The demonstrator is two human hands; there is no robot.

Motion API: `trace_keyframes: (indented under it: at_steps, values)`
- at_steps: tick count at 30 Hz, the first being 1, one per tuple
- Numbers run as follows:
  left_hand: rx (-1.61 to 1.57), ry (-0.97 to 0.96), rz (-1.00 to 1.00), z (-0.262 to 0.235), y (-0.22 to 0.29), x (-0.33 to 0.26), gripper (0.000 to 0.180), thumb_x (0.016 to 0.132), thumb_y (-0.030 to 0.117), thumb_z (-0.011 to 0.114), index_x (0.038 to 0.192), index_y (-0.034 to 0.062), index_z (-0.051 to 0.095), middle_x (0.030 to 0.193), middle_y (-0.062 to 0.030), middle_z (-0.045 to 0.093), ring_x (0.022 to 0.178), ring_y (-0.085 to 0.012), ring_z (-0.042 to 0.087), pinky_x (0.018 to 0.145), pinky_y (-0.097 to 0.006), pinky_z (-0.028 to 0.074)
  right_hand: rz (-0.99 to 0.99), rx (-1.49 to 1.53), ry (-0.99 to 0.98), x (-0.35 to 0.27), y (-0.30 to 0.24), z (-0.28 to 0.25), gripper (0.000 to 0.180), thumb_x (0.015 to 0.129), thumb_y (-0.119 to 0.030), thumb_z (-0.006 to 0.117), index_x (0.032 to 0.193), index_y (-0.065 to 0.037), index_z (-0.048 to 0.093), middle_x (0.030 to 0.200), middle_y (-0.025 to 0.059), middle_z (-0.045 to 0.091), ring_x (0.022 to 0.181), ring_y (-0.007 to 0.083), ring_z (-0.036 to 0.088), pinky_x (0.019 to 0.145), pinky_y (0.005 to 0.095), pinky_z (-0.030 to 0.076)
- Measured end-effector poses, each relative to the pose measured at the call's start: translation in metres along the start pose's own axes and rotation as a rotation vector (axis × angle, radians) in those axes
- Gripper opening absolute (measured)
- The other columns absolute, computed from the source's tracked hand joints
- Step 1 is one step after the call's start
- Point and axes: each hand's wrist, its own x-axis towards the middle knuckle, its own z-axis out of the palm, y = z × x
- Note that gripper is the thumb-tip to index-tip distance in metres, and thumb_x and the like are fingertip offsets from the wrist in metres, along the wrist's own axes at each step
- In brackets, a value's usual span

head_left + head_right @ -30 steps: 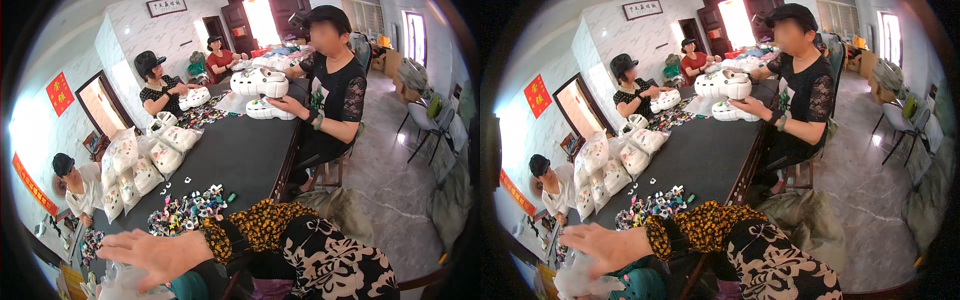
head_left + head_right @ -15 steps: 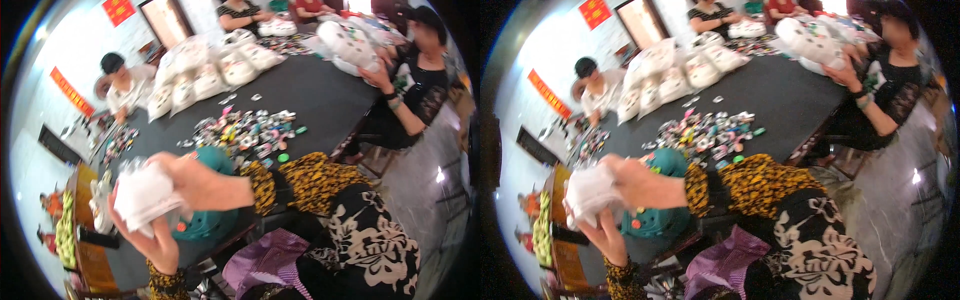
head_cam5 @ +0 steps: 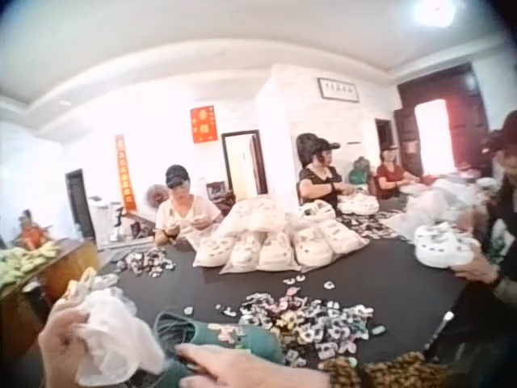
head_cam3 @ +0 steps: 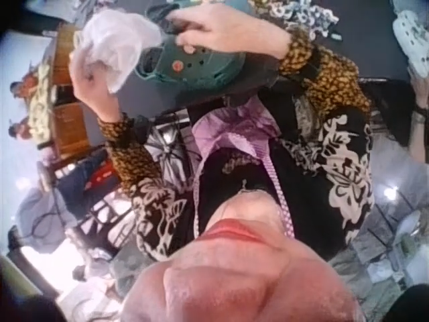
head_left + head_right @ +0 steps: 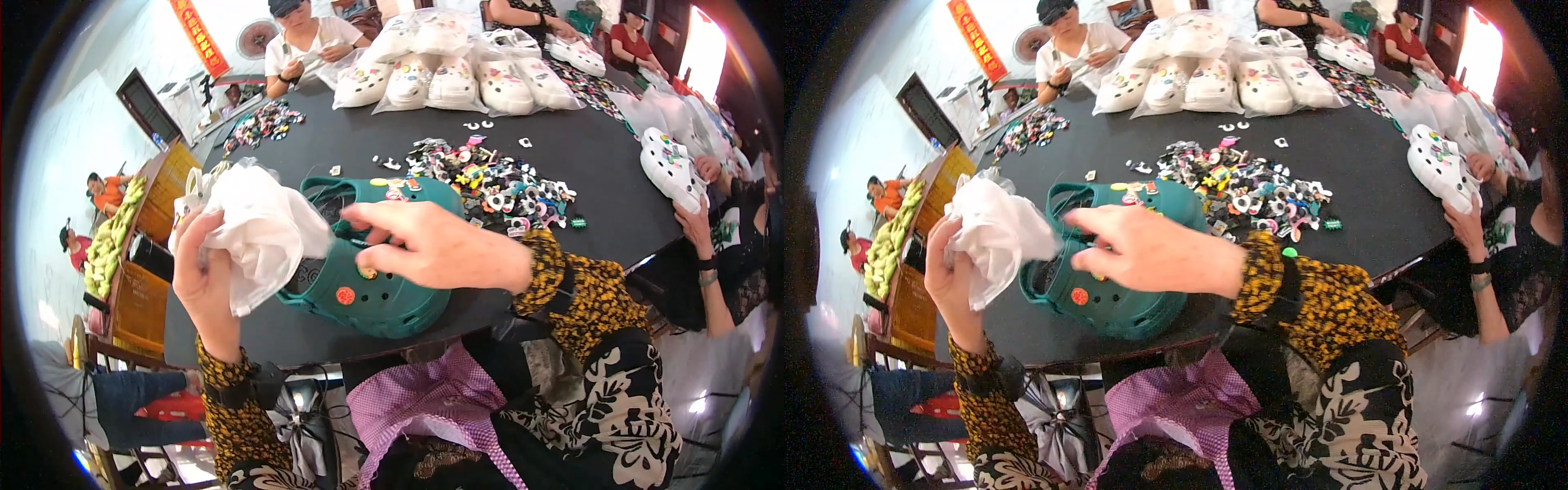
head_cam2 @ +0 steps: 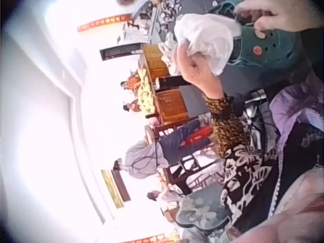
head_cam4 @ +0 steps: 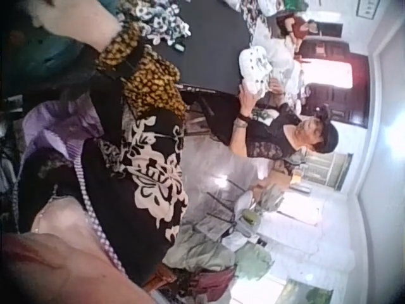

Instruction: Applying decorative charms and accessories to clogs/shoes at a manufacturing table.

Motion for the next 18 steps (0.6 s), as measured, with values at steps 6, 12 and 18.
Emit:
trace_keyframes:
  at_steps: [6,12,18]
  values:
    - [0.344,-0.253,0.237,0.008,-0.021,-0.008,0.026,0.071,-0.014,0.054,0.089,0.0021,0.063,0.113,-0.0154,0.056,0.103,-0.0292,0.057,0.088,-0.036,0.046,-0.098,-0.514,-0.112,-0.042,0.012,-0.001,0.033,0.085,-0.02,0.062,0.112,-0.002,0.055,0.105,0.0167,0.058,0.1,0.0331,0.057,0.086,0.0419,0.045]
    - [0.326,-0.804,0.163,0.017,-0.002,-0.013,0.027,0.071,-0.005,0.056,0.095,0.0056,0.063,0.11,-0.0173,0.055,0.099,-0.036,0.057,0.083,-0.039,0.049,-0.122,-0.552,-0.213,-0.053,0.021,-0.004,0.055,0.081,-0.025,0.067,0.124,0.002,0.046,0.114,0.0179,0.051,0.105,0.034,0.051,0.092,0.0414,0.042]
    - [-0.061,-0.999,-0.203,0.023,0.002,-0.002,0.033,0.083,0.011,0.058,0.114,-0.0002,0.053,0.109,-0.0122,0.057,0.094,-0.022,0.059,0.082,-0.032,0.047,-0.182,-0.577,-0.203,-0.055,0.022,0.001,0.067,0.076,-0.026,0.072,0.127,0.008,0.043,0.118,0.0221,0.049,0.106,0.0347,0.05,0.094,0.0411,0.042]
